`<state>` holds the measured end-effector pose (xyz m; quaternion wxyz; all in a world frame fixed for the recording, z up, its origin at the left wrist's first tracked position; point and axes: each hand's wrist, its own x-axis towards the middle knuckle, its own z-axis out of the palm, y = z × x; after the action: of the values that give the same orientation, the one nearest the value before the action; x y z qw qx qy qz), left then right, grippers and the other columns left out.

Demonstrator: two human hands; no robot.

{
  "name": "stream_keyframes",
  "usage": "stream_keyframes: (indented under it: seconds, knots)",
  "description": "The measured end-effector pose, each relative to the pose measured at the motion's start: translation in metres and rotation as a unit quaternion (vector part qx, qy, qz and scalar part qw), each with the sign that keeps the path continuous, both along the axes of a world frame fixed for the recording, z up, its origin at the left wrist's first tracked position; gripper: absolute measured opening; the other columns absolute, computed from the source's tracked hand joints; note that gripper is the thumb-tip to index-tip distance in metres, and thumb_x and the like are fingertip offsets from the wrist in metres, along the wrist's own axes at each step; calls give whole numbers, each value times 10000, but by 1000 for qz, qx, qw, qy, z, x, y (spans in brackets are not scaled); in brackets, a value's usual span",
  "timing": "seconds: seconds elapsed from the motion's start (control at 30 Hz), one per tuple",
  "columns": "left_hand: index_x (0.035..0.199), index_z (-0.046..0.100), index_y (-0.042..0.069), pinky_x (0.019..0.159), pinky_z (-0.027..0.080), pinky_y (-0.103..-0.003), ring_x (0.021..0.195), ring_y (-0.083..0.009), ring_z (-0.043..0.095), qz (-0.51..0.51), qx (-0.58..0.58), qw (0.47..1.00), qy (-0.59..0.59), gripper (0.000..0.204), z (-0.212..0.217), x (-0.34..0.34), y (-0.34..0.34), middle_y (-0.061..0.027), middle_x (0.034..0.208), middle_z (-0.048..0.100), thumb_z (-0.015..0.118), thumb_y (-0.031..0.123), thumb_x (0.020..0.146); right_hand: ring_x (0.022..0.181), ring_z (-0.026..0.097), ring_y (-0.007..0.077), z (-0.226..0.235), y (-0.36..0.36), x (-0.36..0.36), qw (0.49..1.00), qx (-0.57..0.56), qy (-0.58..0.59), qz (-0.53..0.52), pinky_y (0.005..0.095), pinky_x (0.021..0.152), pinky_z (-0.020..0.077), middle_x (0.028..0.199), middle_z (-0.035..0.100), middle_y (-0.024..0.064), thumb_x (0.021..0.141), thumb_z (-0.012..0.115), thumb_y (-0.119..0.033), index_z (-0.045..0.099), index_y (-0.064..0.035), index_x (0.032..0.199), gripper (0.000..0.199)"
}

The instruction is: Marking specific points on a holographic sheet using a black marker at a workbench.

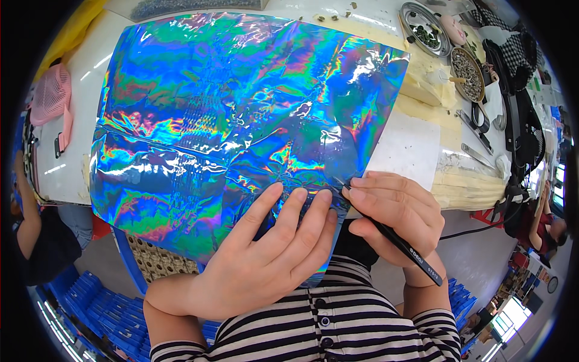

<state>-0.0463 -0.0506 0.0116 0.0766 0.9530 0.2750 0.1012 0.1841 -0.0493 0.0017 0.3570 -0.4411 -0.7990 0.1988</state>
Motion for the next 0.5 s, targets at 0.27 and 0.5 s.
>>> stream_keyframes:
  seconds: [0.27, 0.5]
  knots:
    - [1215, 669, 19, 1075, 461, -496, 1247, -313, 542, -4, -3, 1000, 5, 377, 1, 0, 1, -165, 1353, 599, 546, 163, 889, 889, 739, 258, 1, 0, -1, 999, -29, 29, -17, 374, 834, 605, 928, 749, 101, 732, 869, -128, 738, -25, 999, 314]
    - [1231, 659, 19, 1081, 455, -495, 1247, -316, 535, -8, -8, 1000, 7, 396, 3, -1, 2, -167, 1357, 593, 533, 155, 882, 891, 739, 265, 1, 2, 1, 999, -29, 37, -10, 379, 832, 603, 922, 749, 101, 736, 864, -122, 736, -23, 1002, 311]
